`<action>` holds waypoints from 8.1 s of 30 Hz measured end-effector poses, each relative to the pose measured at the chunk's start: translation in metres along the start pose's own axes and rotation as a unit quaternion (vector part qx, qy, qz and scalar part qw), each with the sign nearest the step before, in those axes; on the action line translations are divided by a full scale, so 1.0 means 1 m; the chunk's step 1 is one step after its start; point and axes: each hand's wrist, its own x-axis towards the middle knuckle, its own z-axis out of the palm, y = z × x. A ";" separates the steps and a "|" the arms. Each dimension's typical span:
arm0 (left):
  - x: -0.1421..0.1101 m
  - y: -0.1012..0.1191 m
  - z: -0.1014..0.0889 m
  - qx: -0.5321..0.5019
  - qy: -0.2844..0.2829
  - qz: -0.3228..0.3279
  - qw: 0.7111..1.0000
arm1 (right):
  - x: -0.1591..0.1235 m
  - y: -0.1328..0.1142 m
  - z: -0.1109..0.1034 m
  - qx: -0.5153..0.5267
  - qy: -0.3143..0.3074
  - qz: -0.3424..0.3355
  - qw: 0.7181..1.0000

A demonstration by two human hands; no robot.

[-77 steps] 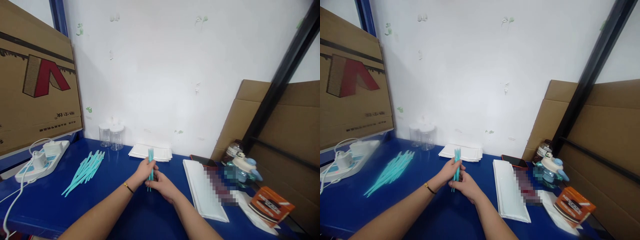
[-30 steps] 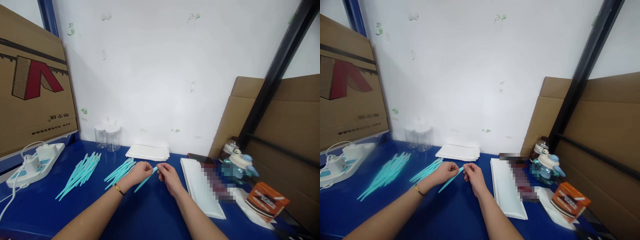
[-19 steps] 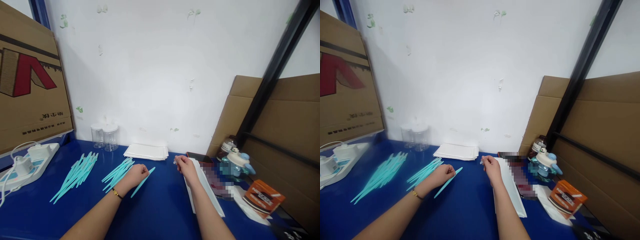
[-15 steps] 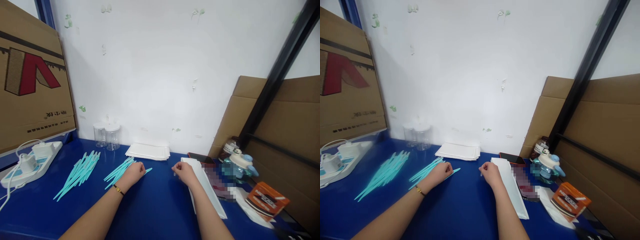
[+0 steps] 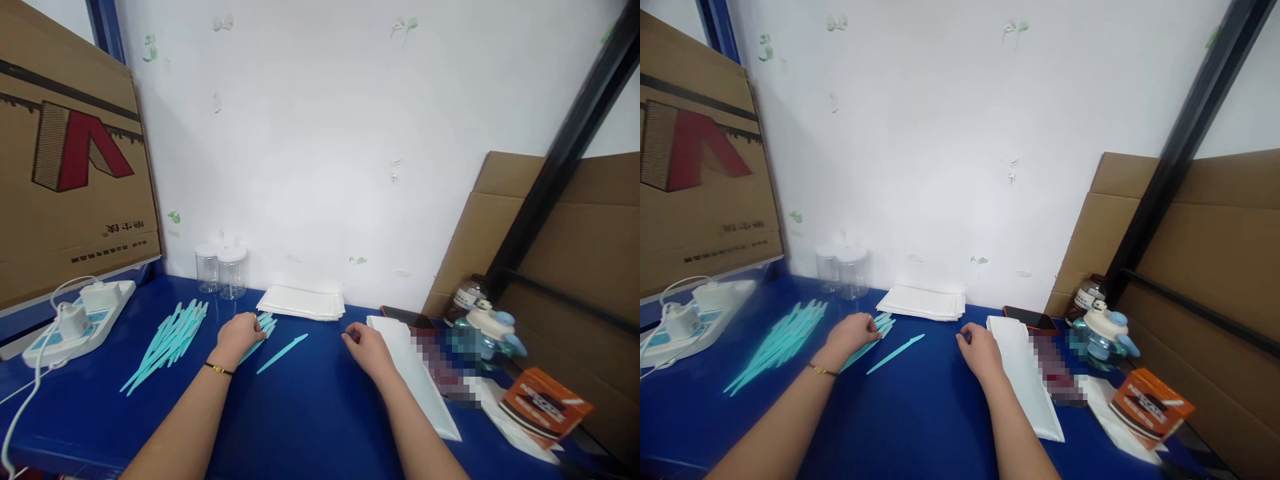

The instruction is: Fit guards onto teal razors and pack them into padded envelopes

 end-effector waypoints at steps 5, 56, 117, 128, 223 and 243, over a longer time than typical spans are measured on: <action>0.000 0.005 0.002 0.037 0.011 0.018 0.999 | -0.004 -0.006 0.002 0.017 -0.007 -0.013 1.000; -0.007 0.031 0.015 -0.083 0.021 0.107 0.991 | 0.010 0.029 0.001 -0.070 -0.056 0.042 0.995; 0.008 -0.005 0.009 0.004 0.043 0.034 0.998 | -0.001 0.001 -0.025 -0.075 0.033 0.026 0.996; -0.002 0.023 0.002 -0.124 0.118 0.125 0.977 | -0.006 -0.018 -0.006 0.213 0.019 -0.028 0.976; -0.005 0.008 0.002 -0.119 0.039 0.110 0.986 | 0.014 0.052 -0.012 -0.163 -0.030 0.036 0.985; 0.007 -0.011 -0.003 -0.007 0.080 -0.009 0.997 | 0.006 0.013 -0.030 -0.021 0.035 -0.014 0.999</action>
